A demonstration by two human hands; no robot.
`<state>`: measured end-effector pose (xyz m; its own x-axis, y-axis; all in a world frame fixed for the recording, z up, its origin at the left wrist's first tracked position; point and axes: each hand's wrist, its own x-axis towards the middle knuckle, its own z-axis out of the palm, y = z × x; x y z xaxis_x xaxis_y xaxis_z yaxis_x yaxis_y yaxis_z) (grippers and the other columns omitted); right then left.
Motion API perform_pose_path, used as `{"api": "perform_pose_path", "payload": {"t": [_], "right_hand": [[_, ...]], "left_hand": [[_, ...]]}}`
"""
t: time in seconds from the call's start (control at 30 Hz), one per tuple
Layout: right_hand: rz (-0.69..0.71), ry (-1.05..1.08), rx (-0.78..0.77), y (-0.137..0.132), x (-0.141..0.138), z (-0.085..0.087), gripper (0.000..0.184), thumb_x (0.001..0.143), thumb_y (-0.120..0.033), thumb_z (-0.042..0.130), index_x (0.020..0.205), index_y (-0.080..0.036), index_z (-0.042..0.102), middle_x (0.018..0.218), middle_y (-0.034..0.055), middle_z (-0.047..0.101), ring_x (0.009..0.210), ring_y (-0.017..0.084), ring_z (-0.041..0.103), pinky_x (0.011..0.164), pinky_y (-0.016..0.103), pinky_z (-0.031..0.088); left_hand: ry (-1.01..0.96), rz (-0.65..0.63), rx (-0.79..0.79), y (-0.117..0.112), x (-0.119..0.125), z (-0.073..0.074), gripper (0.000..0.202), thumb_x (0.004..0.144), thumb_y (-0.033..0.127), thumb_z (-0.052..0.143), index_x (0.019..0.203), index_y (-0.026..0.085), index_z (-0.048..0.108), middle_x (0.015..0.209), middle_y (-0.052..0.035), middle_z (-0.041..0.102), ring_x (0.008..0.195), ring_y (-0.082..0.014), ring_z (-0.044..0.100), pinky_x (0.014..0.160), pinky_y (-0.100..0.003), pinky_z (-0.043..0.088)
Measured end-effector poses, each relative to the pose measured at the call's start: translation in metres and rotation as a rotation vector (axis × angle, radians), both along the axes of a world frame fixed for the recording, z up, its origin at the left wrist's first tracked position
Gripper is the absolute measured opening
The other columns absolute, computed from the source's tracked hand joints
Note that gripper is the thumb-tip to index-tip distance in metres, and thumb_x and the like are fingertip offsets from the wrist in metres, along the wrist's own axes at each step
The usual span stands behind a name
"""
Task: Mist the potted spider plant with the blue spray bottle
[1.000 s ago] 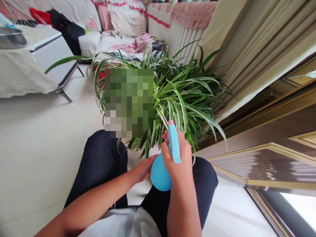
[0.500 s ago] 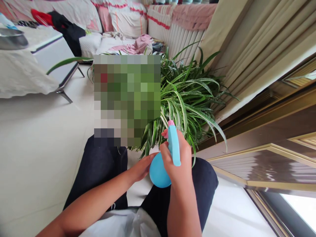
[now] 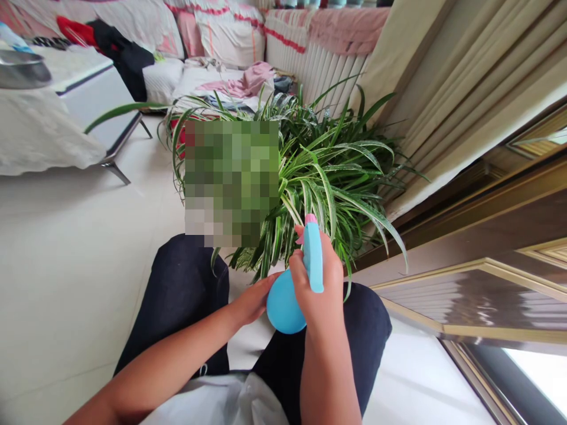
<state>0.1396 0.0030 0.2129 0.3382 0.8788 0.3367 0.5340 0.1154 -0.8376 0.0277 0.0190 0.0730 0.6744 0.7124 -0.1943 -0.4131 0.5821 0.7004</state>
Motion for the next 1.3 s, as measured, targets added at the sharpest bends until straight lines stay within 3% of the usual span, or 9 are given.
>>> {"api": "perform_pose_path", "payload": {"t": [0.43,0.6,0.8,1.0,1.17,1.3], "right_hand": [[0.005,-0.029,0.035,0.001,-0.002,-0.001,0.016,0.074,-0.018,0.053,0.086,-0.022,0.063,0.085,0.0016,0.068,0.071,0.017,0.062,0.064,0.031,0.05],[-0.004,-0.002,0.03,0.001,-0.005,0.002,0.019,0.075,-0.018,0.054,0.091,-0.023,0.064,0.086,0.0015,0.068,0.064,0.016,0.062,0.062,0.032,0.051],[0.002,-0.025,0.015,0.001,-0.008,0.005,0.023,0.077,-0.019,0.054,0.097,-0.022,0.066,0.106,0.0048,0.071,0.065,0.016,0.063,0.063,0.032,0.052],[0.081,-0.088,0.058,0.001,-0.011,0.006,0.024,0.077,-0.018,0.054,0.099,-0.022,0.063,0.096,0.004,0.071,0.078,0.019,0.067,0.066,0.029,0.053],[0.076,-0.094,0.047,-0.002,-0.012,0.006,0.02,0.078,-0.017,0.053,0.095,-0.022,0.062,0.09,0.0019,0.069,0.064,0.015,0.063,0.058,0.027,0.051],[0.119,-0.107,0.045,-0.002,-0.012,0.006,0.021,0.077,-0.017,0.054,0.096,-0.023,0.062,0.085,0.0012,0.069,0.066,0.016,0.065,0.059,0.026,0.052]], "left_hand": [[-0.018,-0.001,0.03,-0.004,0.002,0.004,0.052,0.085,0.058,0.057,0.122,0.023,0.067,0.127,-0.0071,0.068,0.129,-0.0345,0.052,0.105,-0.045,0.042],[0.009,0.013,0.003,-0.002,0.001,0.006,0.055,0.083,0.06,0.059,0.122,0.022,0.067,0.124,-0.0089,0.07,0.127,-0.0359,0.054,0.104,-0.047,0.041],[0.019,0.017,-0.01,-0.001,-0.001,0.002,0.054,0.085,0.059,0.056,0.125,0.023,0.065,0.128,-0.0089,0.067,0.131,-0.0353,0.05,0.106,-0.047,0.04],[-0.014,0.03,-0.075,0.001,0.001,-0.003,0.063,0.081,0.067,0.055,0.124,0.022,0.064,0.133,-0.0109,0.064,0.132,-0.0332,0.049,0.11,-0.049,0.034],[-0.06,0.032,-0.109,-0.001,0.003,-0.001,0.064,0.078,0.07,0.057,0.116,0.02,0.069,0.123,-0.0099,0.07,0.128,-0.0334,0.053,0.107,-0.046,0.037],[-0.081,0.022,-0.131,-0.002,0.005,-0.002,0.06,0.077,0.068,0.059,0.111,0.02,0.071,0.116,-0.0088,0.073,0.124,-0.0326,0.057,0.107,-0.045,0.037]]}}
